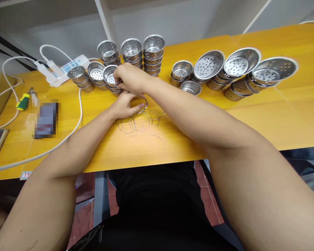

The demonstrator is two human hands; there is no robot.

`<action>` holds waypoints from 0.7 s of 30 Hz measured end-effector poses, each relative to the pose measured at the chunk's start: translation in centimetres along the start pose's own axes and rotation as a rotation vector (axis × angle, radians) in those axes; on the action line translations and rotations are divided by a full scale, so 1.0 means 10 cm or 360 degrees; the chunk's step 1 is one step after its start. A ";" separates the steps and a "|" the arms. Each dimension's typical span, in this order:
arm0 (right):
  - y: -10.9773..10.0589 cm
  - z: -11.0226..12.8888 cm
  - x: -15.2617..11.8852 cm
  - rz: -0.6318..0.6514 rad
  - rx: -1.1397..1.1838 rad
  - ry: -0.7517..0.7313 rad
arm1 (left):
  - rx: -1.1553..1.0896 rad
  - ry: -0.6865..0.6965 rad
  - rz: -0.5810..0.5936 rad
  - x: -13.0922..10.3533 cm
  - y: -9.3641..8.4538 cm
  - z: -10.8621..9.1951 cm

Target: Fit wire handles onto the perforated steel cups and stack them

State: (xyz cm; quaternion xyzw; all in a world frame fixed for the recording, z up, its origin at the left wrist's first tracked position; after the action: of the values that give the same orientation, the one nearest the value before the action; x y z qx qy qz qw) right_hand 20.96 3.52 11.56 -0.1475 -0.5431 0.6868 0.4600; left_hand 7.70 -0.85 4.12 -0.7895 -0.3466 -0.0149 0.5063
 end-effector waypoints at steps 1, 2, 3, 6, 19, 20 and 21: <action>-0.01 0.03 0.00 0.0045 -0.0055 -0.0006 | -0.0005 0.0001 0.0006 0.00 0.00 0.00; -0.02 0.07 0.00 0.0082 -0.0119 -0.0011 | -0.0013 0.0004 0.0009 0.00 0.00 -0.01; -0.04 0.11 -0.01 0.0098 -0.0183 -0.0012 | -0.0023 0.0008 0.0012 0.00 0.00 -0.01; -0.07 0.17 -0.03 0.0052 -0.0257 -0.0006 | -0.0054 0.0021 0.0007 0.01 0.00 0.00; -0.67 0.42 -0.60 -0.0125 0.0144 0.0122 | -0.0247 -0.0053 -0.0226 0.02 0.11 0.29; -0.75 0.47 -0.72 -0.0094 0.0091 0.0175 | -0.0301 -0.0063 -0.0261 0.03 0.14 0.34; -0.82 0.50 -0.85 -0.0071 0.0018 0.0227 | -0.0354 -0.0068 -0.0293 0.03 0.16 0.38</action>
State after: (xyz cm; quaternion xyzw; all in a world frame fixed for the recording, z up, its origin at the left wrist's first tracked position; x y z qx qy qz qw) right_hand 25.81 -6.34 18.09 -0.1814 -0.5082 0.6672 0.5135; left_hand 7.60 2.04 1.13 -0.8057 -0.4245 -0.0827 0.4047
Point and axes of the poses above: each hand's wrist, its own x-axis towards the middle knuckle, its own y-axis out of the palm, z = x × y, the point moved 3 cm from there along x, towards the middle knuckle, and after that the axes turned 2 degrees about x, right-handed, at the moved point
